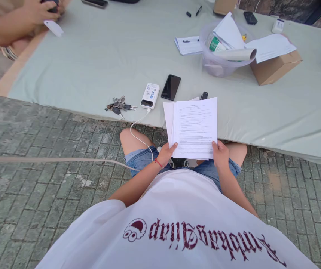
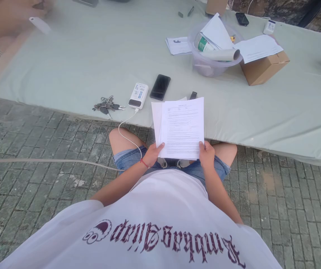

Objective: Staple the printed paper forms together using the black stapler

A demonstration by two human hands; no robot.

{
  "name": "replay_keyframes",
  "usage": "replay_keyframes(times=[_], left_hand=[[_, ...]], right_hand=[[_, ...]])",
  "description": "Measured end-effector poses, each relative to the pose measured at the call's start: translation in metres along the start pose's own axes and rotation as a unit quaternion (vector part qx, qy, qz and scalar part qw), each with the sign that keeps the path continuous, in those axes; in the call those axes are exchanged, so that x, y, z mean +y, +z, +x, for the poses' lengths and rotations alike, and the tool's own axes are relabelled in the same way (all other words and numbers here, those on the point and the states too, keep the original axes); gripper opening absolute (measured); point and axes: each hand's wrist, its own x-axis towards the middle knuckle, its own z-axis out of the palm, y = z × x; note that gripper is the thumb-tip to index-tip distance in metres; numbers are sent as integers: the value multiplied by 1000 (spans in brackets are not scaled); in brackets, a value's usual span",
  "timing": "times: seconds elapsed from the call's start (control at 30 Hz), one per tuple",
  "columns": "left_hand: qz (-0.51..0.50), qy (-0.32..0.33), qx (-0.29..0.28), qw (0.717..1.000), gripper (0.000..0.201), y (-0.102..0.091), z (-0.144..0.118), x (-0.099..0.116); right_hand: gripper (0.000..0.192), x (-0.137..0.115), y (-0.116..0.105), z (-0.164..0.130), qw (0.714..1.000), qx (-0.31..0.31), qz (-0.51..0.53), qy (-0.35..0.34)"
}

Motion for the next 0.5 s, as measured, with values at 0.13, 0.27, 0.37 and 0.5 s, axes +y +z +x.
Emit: replay_keyframes(times=[0.13,0.27,0.37,0.5], left_hand=[[9,-7,6,1000,68,-4,3,-6],[-33,-25,5,999,66,-6,3,-8],[-81,-60,-6,995,65,-7,3,-4],[-113,-107,-23,988,62,-7,2,3]], right_hand=[[41,0,5,-3,993,-32,-108,-31],[40,2,-5,9,987,-33,-152,-30],[38,0,-16,23,989,-105,-84,55],[42,-10,-18,34,965,-206,67,149]])
